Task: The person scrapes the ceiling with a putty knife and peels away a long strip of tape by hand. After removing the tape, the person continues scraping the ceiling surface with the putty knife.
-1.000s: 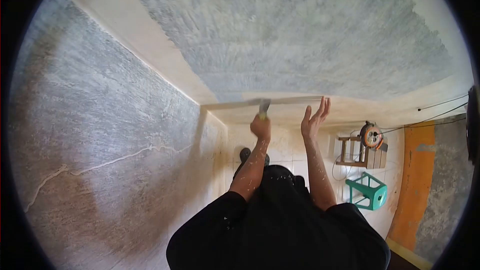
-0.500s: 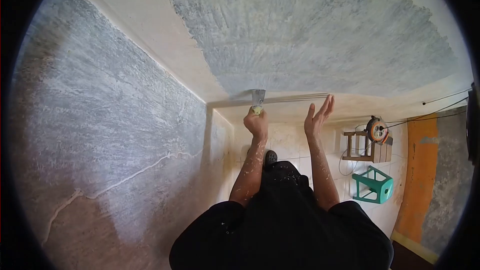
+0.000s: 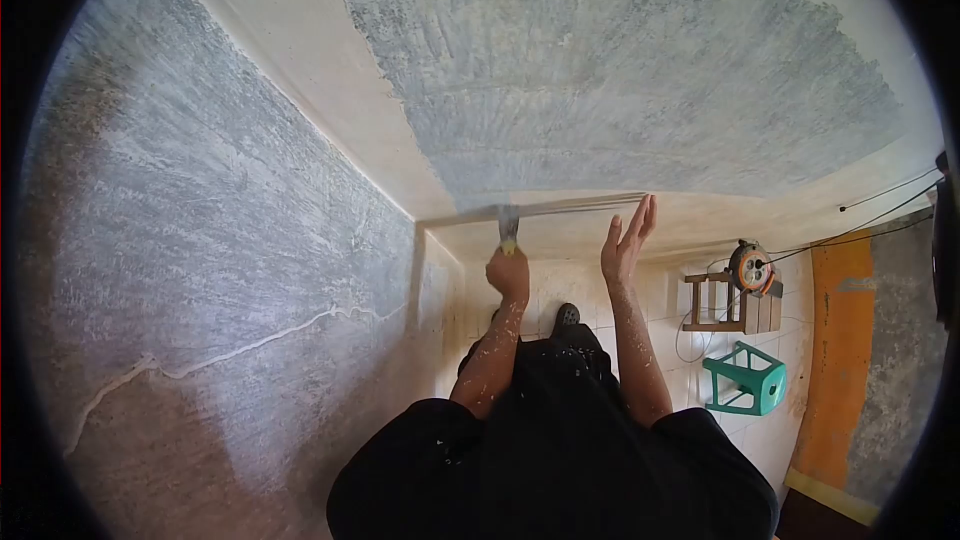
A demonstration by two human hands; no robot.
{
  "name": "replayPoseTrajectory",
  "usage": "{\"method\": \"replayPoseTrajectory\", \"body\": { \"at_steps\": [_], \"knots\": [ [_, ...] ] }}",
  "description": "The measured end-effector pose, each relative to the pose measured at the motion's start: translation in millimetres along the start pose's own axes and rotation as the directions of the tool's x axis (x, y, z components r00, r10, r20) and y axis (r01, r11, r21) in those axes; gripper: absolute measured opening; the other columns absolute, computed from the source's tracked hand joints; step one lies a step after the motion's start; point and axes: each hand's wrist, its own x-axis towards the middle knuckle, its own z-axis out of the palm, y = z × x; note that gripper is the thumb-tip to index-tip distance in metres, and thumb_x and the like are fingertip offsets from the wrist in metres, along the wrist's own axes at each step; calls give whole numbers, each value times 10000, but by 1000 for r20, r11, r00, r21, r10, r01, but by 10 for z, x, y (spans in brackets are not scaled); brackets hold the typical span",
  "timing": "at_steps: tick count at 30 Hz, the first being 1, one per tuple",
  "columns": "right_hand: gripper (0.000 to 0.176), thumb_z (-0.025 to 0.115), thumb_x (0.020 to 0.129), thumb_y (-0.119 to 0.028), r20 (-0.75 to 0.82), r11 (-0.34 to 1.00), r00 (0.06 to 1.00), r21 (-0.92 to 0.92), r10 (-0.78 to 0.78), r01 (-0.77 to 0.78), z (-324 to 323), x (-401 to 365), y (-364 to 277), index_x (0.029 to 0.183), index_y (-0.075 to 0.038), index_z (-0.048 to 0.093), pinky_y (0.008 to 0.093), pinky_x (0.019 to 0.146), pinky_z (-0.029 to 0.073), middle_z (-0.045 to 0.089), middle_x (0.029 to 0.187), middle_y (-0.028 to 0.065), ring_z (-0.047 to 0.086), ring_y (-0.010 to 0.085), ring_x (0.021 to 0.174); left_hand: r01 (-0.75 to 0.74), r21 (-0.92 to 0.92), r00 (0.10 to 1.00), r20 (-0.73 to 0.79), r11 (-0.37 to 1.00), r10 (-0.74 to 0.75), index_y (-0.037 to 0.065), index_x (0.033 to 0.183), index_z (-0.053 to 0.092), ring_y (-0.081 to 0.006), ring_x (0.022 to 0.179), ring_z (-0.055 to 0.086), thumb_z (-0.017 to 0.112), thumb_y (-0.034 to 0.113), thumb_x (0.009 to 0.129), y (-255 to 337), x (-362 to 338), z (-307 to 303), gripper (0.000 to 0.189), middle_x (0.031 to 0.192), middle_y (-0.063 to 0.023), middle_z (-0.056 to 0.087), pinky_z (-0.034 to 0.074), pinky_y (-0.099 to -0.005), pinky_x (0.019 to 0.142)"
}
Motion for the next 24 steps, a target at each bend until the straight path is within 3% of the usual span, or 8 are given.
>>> {"method": "replayPoseTrajectory", "body": {
  "at_steps": [5,8,11,14,17,20,23,24],
  "knots": [
    [607,450,970,-146,39,1000,999,10,5,-5,-24,25,32,1480,-33,142,483,1100,244,83,1500,222,175,391,1382,49,92,998,41,995,-53,-7,733,663,-400,681,639,666,217,789,26,-70,-139,231,701,-207,650,495,-455,599],
    [613,456,966,-139,33,1000,999,8,-13,12,24,39,60,1479,-28,138,482,1093,255,56,1498,223,173,399,1375,-73,-87,994,74,993,80,3,734,643,-363,620,641,675,270,798,45,-31,-200,277,620,-187,618,505,-447,589],
    [616,459,967,-143,27,1000,1000,-7,-14,14,15,0,94,1477,-22,136,480,1086,264,45,1498,221,181,392,1367,-66,-321,892,406,945,201,-7,704,619,-241,520,607,671,309,838,-115,30,-311,347,549,-126,578,491,-373,523],
    [618,462,968,-151,14,1000,1000,-19,-13,14,76,18,85,1476,-18,136,479,1083,268,45,1496,219,199,382,1358,302,-351,740,672,886,14,1,654,576,-127,456,514,678,332,850,-39,122,-595,398,539,-38,520,418,-314,437],
    [623,482,962,-151,-1,1000,1000,-22,-19,19,88,11,142,1474,-16,153,477,1064,296,57,1490,223,217,375,1344,268,-312,695,718,912,41,21,609,557,-106,395,467,670,300,852,76,267,-610,387,518,-29,522,375,-282,392],
    [620,486,963,-154,-9,999,1000,-25,-21,21,94,-1,157,1473,-15,162,475,1054,313,69,1484,224,228,371,1338,413,-248,626,776,876,-75,40,594,544,-105,381,451,671,270,839,-60,354,-409,359,503,-21,502,364,-287,380],
    [616,485,964,-153,-27,999,999,-26,-28,27,91,5,138,1473,-17,164,472,1051,320,84,1480,220,237,365,1335,434,-286,678,728,854,-101,63,591,538,-97,401,470,663,263,828,-169,148,-316,334,496,-11,496,366,-269,391],
    [616,485,964,-152,-34,999,999,-22,-31,31,95,6,124,1473,-17,165,470,1050,322,90,1478,219,240,363,1334,466,-294,697,702,835,-142,25,583,552,-129,420,499,654,255,817,-180,91,-314,343,504,-40,523,380,-313,409]
  ]
}}
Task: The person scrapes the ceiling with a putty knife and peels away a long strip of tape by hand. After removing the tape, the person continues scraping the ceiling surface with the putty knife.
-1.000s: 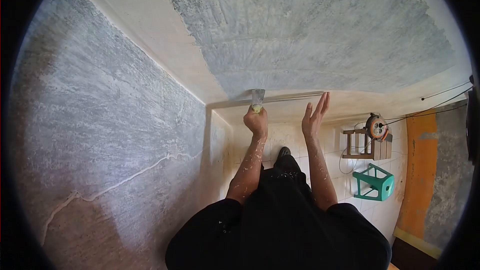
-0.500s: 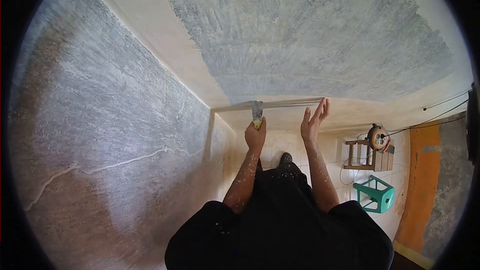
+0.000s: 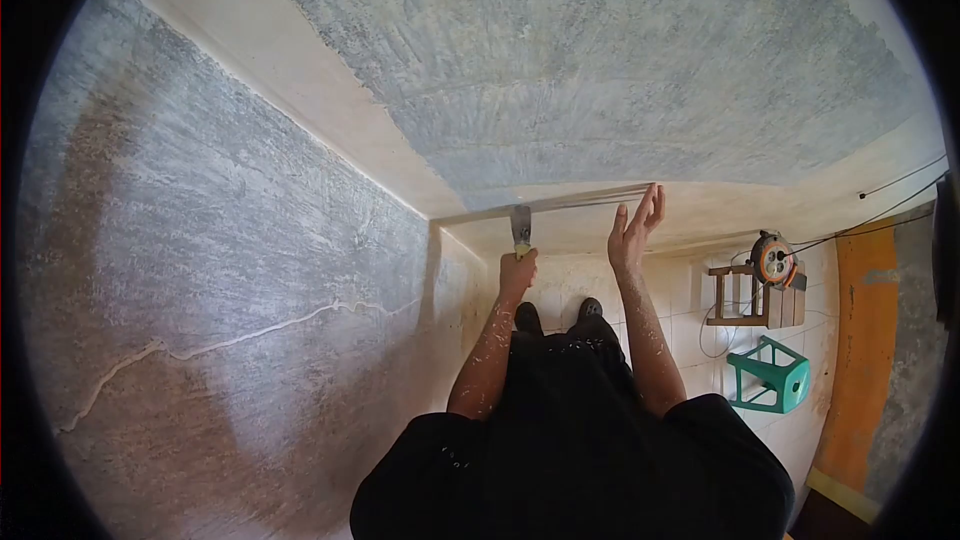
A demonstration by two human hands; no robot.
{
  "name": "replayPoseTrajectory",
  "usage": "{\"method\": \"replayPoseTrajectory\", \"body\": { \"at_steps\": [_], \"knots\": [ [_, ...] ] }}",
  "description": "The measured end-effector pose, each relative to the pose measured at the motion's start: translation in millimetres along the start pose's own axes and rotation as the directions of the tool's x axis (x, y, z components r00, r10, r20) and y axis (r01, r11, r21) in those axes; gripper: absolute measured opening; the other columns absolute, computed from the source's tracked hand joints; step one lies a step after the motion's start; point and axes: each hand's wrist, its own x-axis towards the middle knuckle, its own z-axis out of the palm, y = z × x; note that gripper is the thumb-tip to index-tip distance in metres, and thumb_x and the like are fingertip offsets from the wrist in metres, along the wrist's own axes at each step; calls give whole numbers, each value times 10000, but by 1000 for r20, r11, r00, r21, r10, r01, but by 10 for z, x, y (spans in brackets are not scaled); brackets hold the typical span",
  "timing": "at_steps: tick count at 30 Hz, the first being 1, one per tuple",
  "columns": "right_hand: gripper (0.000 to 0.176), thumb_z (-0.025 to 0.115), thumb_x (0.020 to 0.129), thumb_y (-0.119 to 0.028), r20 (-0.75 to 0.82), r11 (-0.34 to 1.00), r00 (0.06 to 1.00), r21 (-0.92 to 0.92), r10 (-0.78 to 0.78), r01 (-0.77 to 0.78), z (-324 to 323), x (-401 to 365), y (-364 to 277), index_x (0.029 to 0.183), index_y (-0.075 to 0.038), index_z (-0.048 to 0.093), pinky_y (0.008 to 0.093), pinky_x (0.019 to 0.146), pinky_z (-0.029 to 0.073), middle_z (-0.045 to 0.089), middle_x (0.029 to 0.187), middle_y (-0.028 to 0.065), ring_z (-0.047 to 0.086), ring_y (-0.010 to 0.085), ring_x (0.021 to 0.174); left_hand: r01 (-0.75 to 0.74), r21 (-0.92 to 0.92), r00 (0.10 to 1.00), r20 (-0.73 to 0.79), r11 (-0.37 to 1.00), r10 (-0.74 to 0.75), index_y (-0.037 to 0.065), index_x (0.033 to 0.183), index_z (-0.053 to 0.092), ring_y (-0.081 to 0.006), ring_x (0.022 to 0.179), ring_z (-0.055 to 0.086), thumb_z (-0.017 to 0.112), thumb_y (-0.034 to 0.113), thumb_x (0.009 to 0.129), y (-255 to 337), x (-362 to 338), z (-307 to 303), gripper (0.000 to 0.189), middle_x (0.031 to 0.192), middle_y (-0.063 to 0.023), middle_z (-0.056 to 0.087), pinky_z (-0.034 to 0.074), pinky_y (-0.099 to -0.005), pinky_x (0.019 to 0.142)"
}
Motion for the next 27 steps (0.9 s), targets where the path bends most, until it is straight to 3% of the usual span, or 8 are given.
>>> {"method": "replayPoseTrajectory", "body": {
  "at_steps": [6,9,12,15,18,21,24,27],
  "knots": [
    [595,464,973,-168,-14,999,1000,28,26,-25,-3,-2,-39,1474,-26,178,468,1068,292,108,1488,211,258,366,1330,-241,346,911,-241,907,334,-83,653,613,-330,533,625,620,197,792,-23,118,155,313,566,-222,596,447,-428,520],
    [586,467,970,-156,-24,997,999,62,37,-36,4,3,-49,1474,-36,194,464,1062,302,129,1485,209,265,362,1326,-147,405,892,-340,902,298,-81,676,630,-375,601,647,621,198,790,-124,120,173,302,603,-252,608,462,-433,550],
    [606,483,961,-121,-10,999,999,-2,41,-41,9,4,-21,1474,-22,177,461,1040,336,95,1480,211,256,353,1325,-167,357,910,-302,919,283,-77,679,635,-377,607,649,631,204,787,48,122,200,301,613,-239,620,469,-433,556],
    [607,482,961,-124,1,1000,1000,0,23,-23,-2,7,-17,1474,-23,174,460,1039,338,77,1482,209,267,356,1321,-267,380,846,-347,886,404,-89,610,570,-237,493,582,629,180,779,7,46,183,324,511,-182,560,411,-408,502],
    [600,479,961,-120,-46,1000,999,-14,6,-7,58,12,-25,1472,-23,180,463,1041,338,75,1480,209,276,363,1318,-154,404,895,-330,902,300,-73,681,640,-379,610,649,638,194,781,123,54,138,285,605,-231,620,472,-432,554],
    [589,476,961,-114,-17,999,1000,-32,20,-20,15,8,-2,1468,-23,192,464,1044,336,86,1475,209,277,365,1319,-150,331,897,-351,931,269,-72,663,630,-351,587,649,632,186,780,225,-80,256,283,588,-224,614,461,-427,542],
    [580,480,959,-109,-23,1000,1000,-6,12,-12,14,7,21,1464,-23,205,467,1045,336,102,1471,211,279,361,1318,-142,395,880,-369,908,298,-77,639,612,-317,562,644,623,177,780,67,55,182,291,567,-216,602,445,-423,532],
    [573,481,958,-102,-25,1000,999,-17,-25,25,2,16,44,1460,-23,217,474,1036,342,107,1467,213,288,363,1309,-182,302,877,-382,936,293,-81,624,598,-292,547,639,619,172,778,181,6,293,296,546,-212,587,432,-417,524]
  ]
}}
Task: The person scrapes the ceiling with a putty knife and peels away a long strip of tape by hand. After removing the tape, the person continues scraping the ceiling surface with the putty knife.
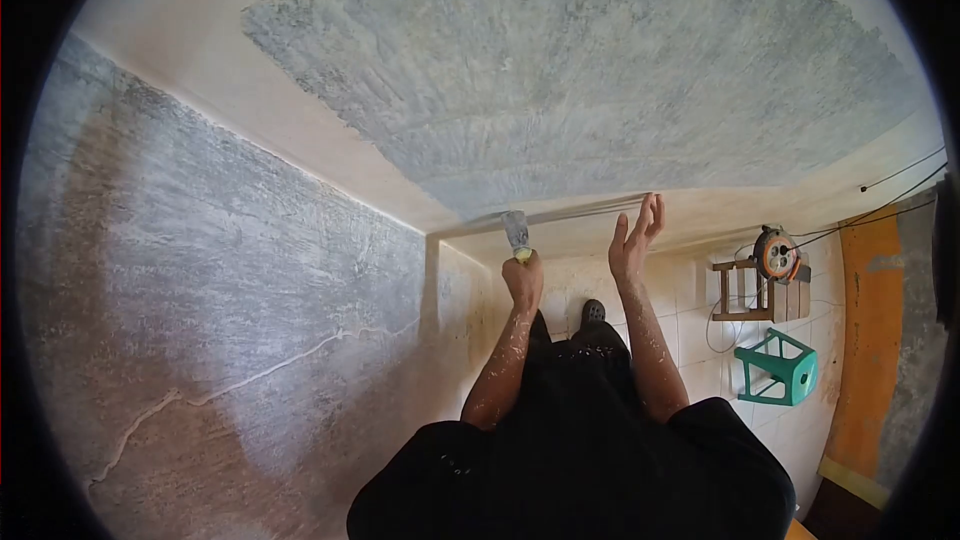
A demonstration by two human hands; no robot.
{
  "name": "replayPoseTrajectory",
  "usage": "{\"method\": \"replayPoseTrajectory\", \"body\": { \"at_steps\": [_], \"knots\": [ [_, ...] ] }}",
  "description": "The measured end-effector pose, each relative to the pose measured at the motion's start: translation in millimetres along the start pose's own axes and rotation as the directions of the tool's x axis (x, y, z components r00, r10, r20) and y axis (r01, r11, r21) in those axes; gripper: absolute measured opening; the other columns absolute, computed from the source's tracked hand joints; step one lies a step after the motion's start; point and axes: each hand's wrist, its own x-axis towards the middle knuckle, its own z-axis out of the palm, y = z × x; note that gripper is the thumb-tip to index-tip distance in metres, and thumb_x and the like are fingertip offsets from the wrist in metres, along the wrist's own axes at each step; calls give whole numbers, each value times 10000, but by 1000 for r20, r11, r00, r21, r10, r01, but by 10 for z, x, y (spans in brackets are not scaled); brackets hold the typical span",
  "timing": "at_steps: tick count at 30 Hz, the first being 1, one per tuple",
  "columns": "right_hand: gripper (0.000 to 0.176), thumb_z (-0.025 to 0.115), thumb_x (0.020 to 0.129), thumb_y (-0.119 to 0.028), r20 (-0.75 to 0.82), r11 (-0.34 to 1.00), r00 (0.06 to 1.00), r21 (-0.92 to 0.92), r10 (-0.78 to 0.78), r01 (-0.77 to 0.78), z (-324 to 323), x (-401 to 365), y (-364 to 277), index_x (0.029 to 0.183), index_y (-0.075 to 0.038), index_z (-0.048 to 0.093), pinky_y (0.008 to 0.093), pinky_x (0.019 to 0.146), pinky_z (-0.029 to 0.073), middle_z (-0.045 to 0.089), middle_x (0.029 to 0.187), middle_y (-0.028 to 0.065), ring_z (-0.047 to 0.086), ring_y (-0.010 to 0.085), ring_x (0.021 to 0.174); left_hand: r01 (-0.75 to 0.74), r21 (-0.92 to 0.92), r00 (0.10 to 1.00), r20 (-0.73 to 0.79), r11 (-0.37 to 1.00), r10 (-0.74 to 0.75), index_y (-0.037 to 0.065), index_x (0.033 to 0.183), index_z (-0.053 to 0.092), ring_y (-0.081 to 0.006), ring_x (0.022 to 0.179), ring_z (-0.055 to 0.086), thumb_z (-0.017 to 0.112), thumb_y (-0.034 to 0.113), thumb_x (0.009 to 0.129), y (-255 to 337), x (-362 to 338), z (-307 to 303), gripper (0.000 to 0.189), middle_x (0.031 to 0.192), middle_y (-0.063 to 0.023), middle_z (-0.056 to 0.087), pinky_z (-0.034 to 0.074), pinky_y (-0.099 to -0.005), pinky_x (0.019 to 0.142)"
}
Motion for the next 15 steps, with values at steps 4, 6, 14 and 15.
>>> {"method": "replayPoseTrajectory", "body": {
  "at_steps": [4,6,14,15],
  "knots": [
    [570,486,952,-88,47,1000,999,18,1,-2,-70,-39,26,1457,-21,229,476,1022,353,124,1458,218,297,371,1294,-7,74,999,-33,997,10,-82,633,601,-296,555,640,618,169,776,-118,-52,-7,289,549,-216,588,432,-419,522],
    [576,493,947,-78,12,998,999,39,-39,39,-52,14,13,1458,-25,232,475,1016,359,139,1452,221,300,377,1287,-60,50,995,-79,997,64,-79,634,598,-287,545,633,618,171,776,-180,15,64,288,552,-214,591,426,-419,515],
    [385,546,904,-50,164,991,985,127,-54,33,-196,-45,25,1277,-14,456,440,944,400,414,1269,216,443,357,1155,148,-7,989,-6,989,-148,-91,680,618,-343,603,651,629,195,782,-164,75,27,304,605,-226,620,454,-420,552],
    [342,563,895,-45,220,988,972,144,-78,46,-196,-34,72,1228,-8,495,428,913,426,462,1218,211,472,351,1120,199,-56,980,36,978,-197,-93,686,622,-353,617,655,631,199,782,-154,120,57,307,613,-230,623,459,-420,560]
  ]
}}
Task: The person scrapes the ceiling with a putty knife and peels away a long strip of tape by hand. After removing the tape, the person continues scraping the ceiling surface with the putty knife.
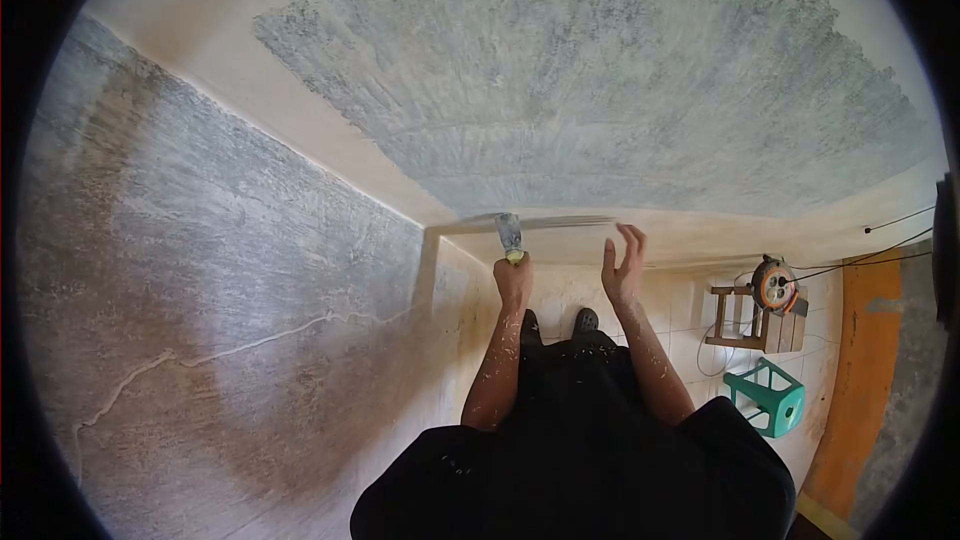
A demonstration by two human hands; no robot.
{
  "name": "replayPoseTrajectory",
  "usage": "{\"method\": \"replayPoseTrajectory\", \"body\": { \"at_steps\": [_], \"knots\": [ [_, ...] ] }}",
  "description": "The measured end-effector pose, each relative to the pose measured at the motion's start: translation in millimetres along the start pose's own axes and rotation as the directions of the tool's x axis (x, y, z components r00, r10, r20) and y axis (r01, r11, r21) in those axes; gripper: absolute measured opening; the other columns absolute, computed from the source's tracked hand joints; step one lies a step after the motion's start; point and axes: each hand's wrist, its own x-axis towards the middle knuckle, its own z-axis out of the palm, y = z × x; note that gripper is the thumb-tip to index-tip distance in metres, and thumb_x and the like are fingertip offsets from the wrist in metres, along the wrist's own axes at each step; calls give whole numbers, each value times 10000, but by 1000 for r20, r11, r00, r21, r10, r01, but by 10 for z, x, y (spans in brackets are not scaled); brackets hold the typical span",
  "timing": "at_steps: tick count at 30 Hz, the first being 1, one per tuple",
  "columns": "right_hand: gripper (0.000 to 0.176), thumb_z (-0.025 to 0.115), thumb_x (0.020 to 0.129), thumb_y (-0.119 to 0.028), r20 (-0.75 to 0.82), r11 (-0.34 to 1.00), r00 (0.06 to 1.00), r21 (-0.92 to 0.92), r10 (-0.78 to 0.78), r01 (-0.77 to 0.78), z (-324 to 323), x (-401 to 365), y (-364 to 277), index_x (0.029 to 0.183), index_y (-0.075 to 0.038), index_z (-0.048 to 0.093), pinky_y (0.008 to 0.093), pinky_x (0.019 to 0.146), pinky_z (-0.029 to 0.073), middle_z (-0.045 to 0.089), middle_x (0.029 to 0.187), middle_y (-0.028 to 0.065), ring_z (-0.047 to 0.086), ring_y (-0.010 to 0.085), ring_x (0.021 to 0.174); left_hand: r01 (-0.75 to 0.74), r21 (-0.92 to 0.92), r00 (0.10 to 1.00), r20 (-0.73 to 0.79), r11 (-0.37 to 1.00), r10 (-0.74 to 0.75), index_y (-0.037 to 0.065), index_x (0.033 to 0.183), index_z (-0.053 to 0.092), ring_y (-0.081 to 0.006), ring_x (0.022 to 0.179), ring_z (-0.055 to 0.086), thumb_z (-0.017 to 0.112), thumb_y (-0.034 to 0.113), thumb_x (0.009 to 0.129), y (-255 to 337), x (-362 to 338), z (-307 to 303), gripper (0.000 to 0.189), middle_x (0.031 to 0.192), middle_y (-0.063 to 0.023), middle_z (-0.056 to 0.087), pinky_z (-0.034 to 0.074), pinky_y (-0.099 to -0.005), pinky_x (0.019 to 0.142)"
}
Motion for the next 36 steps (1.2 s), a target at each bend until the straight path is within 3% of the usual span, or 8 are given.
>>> {"method": "replayPoseTrajectory", "body": {
  "at_steps": [6,9,12,24,30,33,34,36],
  "knots": [
    [251,613,867,-66,81,998,997,62,3,-8,79,98,42,1113,-45,565,412,860,451,558,1059,164,538,342,1016,-90,196,993,-60,977,103,-103,692,618,-360,622,655,641,203,784,30,-153,-57,320,625,-241,625,460,-416,561],
    [253,607,872,-68,107,998,994,60,13,-20,71,98,77,1119,-46,558,419,869,447,553,1052,167,529,344,1030,-10,36,1000,-9,999,10,-108,695,616,-365,630,657,638,195,785,62,-127,-10,317,634,-249,626,462,-421,564],
    [246,604,872,-64,109,999,994,48,13,-18,98,94,86,1112,-42,551,419,876,438,552,1045,161,523,339,1030,-59,152,997,-48,987,66,-108,696,614,-376,656,660,635,192,784,82,-173,-93,314,648,-263,626,464,-426,571],
    [188,584,881,-61,137,998,990,55,-31,23,90,160,118,1061,-15,552,418,851,426,560,1011,156,514,328,983,-58,19,998,-4,998,58,-91,674,609,-348,607,655,635,214,789,333,-301,-96,326,600,-236,613,451,-425,559],
    [187,584,880,-54,140,996,990,81,-35,24,134,138,213,1060,-17,552,425,844,425,556,999,156,513,333,979,-80,120,997,-13,990,82,-74,662,605,-300,546,633,624,202,803,113,-171,-24,311,566,-208,598,427,-412,516],
    [184,584,880,-51,139,998,990,63,-17,8,93,146,135,1058,-19,551,427,838,429,554,988,158,516,339,976,-269,71,961,-53,961,273,-75,662,609,-339,580,648,618,199,805,709,-395,-165,310,590,-221,609,440,-429,520],
    [184,585,879,-48,142,999,990,46,-25,19,91,148,128,1057,-18,549,424,836,431,555,988,162,519,343,978,-207,15,978,-36,978,207,-83,654,607,-321,585,653,624,201,802,813,-426,-187,321,595,-230,611,441,-431,518],
    [183,584,879,-47,142,997,990,81,-20,9,94,162,141,1057,-18,549,420,836,432,555,991,162,519,340,974,-215,163,971,-69,963,228,-90,646,600,-300,593,659,633,199,800,238,-290,-20,330,587,-229,607,436,-419,513]
  ]
}}
